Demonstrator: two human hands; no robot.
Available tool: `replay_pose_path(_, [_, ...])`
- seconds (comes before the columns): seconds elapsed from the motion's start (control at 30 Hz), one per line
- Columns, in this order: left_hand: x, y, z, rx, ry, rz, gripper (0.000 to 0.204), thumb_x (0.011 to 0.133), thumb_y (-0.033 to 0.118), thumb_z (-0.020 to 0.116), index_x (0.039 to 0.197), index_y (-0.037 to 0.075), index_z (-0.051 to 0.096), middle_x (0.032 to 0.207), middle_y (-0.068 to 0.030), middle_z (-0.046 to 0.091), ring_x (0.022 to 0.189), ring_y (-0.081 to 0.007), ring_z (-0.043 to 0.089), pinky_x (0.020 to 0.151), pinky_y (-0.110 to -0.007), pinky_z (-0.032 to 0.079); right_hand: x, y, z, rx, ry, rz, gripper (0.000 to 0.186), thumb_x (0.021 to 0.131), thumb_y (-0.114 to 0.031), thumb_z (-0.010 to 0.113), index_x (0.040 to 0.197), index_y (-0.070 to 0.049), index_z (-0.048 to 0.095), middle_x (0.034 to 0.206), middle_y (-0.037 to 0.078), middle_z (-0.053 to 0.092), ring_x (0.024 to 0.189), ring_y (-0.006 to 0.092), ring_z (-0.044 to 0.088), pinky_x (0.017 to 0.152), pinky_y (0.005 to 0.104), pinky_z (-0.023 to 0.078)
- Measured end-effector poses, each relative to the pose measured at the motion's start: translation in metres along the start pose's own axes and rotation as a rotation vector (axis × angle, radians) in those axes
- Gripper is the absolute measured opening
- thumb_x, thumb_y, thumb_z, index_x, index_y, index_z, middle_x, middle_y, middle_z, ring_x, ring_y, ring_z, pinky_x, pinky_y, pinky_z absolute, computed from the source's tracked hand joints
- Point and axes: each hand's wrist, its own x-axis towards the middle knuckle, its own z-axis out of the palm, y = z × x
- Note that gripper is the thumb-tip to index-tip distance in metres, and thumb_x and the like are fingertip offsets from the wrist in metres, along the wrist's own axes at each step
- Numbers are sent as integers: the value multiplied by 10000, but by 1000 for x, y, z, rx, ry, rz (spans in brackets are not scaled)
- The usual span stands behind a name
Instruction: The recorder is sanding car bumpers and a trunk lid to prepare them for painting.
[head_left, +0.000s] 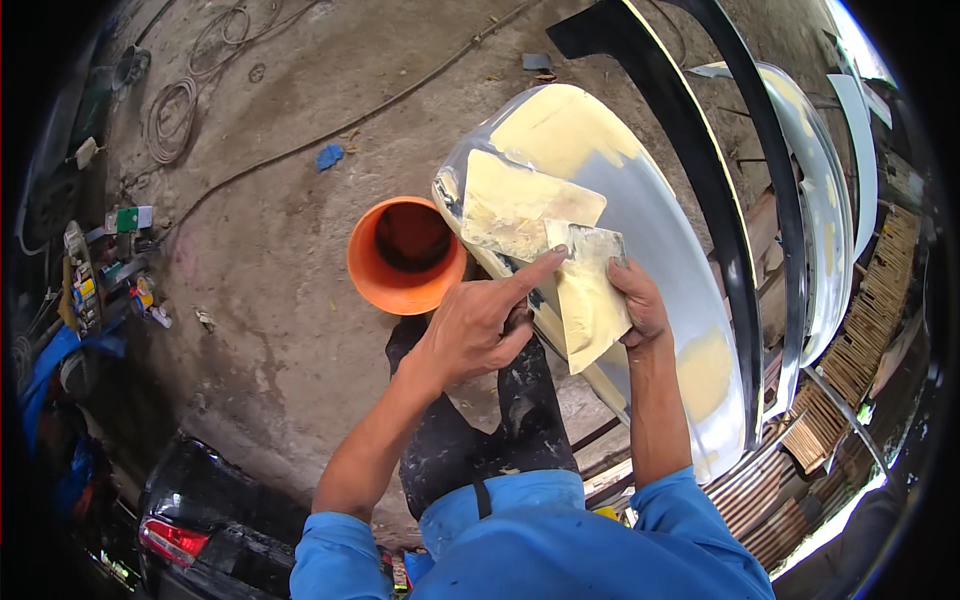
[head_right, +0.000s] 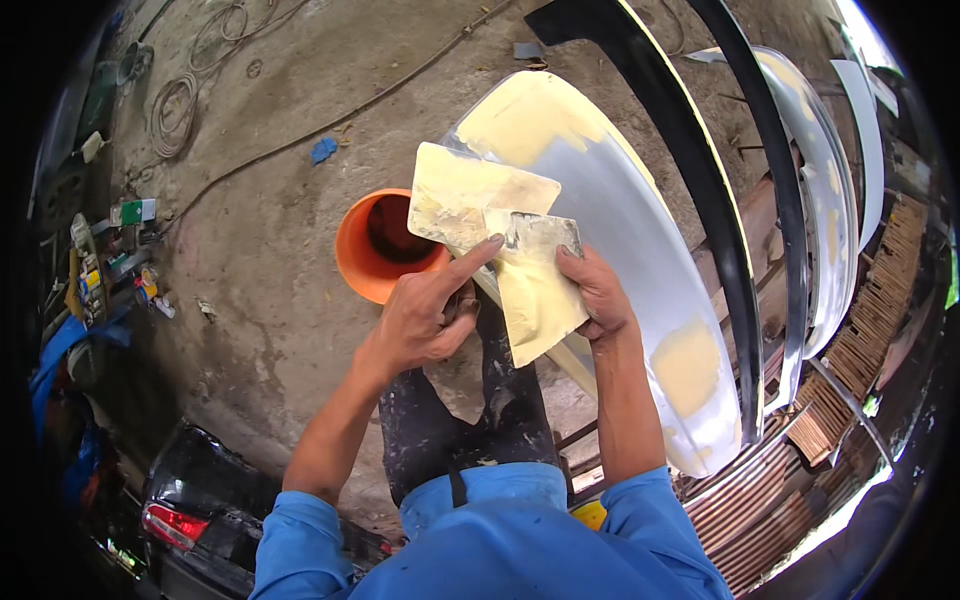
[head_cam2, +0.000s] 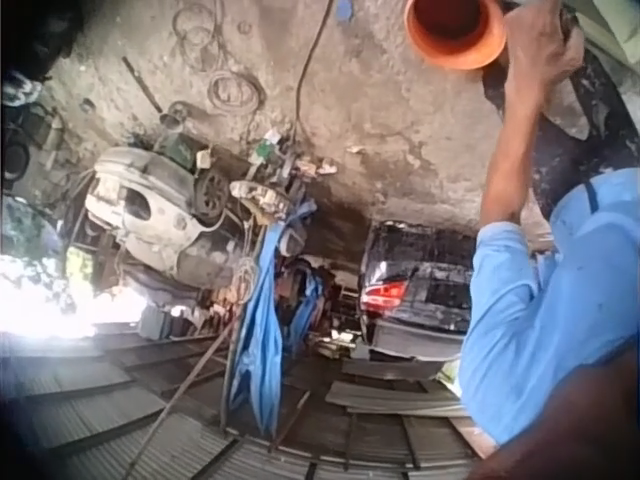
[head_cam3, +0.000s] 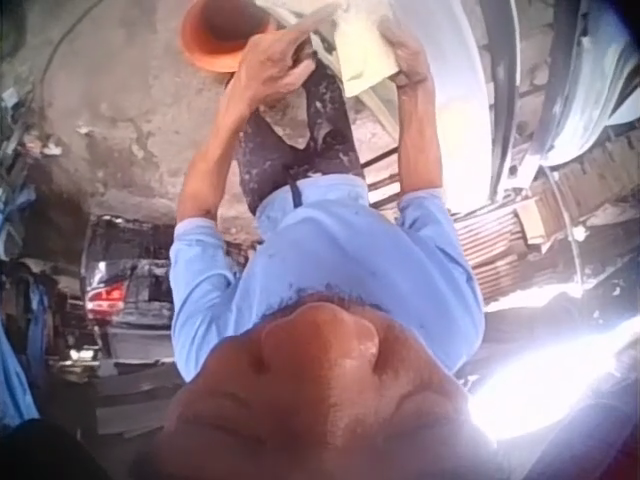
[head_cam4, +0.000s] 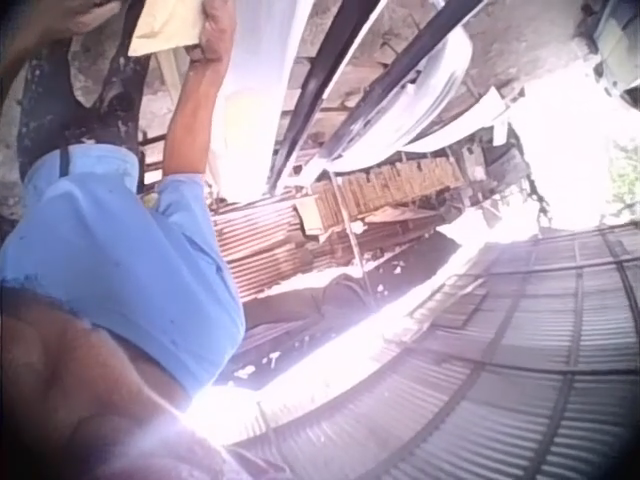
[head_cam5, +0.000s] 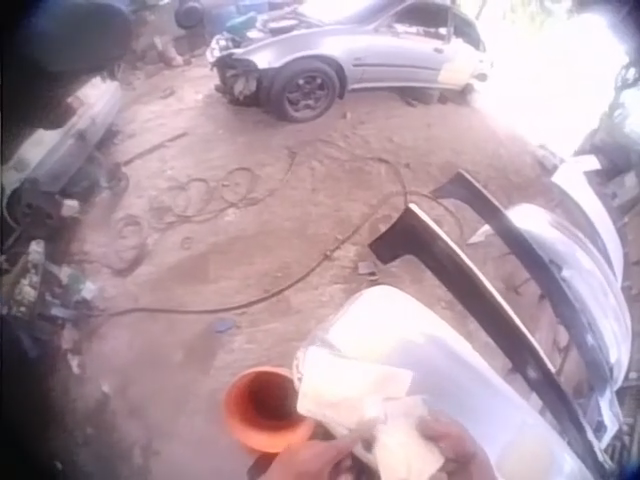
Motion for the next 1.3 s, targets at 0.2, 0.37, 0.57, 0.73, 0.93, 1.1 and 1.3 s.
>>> replay_pose_path(0.2, [3, -3, 5, -6, -54, -10, 738, 665, 12, 551, 1375, 176, 433, 636, -112, 529, 575, -281, 572, 564, -387, 461, 5, -6, -9, -72, -27, 23, 469, 929, -198, 529, 1297, 61, 392, 1216, 189, 556, 1046, 245, 617, 870, 352, 530])
replay_pose_path(0.37, [-12, -1, 15, -376, -86, -107, 600, 733, 3, 535, 1322, 97, 467, 654, -81, 530, 576, -190, 551, 571, -311, 445, 9, -5, -16, -71, 38, 10, 466, 933, -187, 519, 1301, 64, 383, 1222, 198, 550, 1034, 256, 621, 868, 349, 532])
replay_pose_path(0.57, [-38, -35, 20, -889, 107, -319, 551, 763, 36, 487, 1313, 30, 450, 684, -12, 507, 597, -75, 461, 553, -215, 380, 5, -16, -62, 197, 87, -64, 446, 926, -188, 503, 1240, 121, 431, 1125, 243, 595, 946, 307, 653, 823, 383, 555])
replay_pose_path(0.73, [-22, -139, 15, -720, 285, -489, 514, 815, 91, 437, 1324, 20, 437, 664, -5, 512, 569, -60, 458, 515, -212, 380, 8, -16, -61, 219, 67, -115, 444, 922, -187, 491, 1236, 121, 425, 1100, 246, 600, 910, 307, 663, 787, 381, 571])
replay_pose_path(0.93, [23, -192, 10, -522, 262, -607, 492, 809, 91, 439, 1288, -17, 478, 683, -6, 517, 573, -80, 482, 509, -241, 419, 9, -17, -63, 204, 58, -97, 472, 933, -181, 473, 1293, 102, 359, 1190, 257, 542, 912, 309, 664, 765, 381, 584])
replay_pose_path(1.1, [26, -215, 14, -185, 185, -601, 577, 771, 122, 460, 1328, -26, 433, 888, -169, 660, 722, -279, 647, 692, -371, 501, 12, -14, -55, 226, 62, -87, 511, 944, -176, 460, 1346, 97, 302, 1271, 259, 501, 965, 312, 648, 806, 383, 577])
replay_pose_path(1.3, [24, -166, 45, 196, 109, -603, 669, 755, 157, 498, 1386, -3, 342, 930, -273, 637, 823, -412, 634, 793, -452, 496, 11, -14, -64, 222, 55, -77, 483, 944, -175, 461, 1322, 102, 341, 1218, 252, 541, 956, 305, 652, 803, 386, 576])
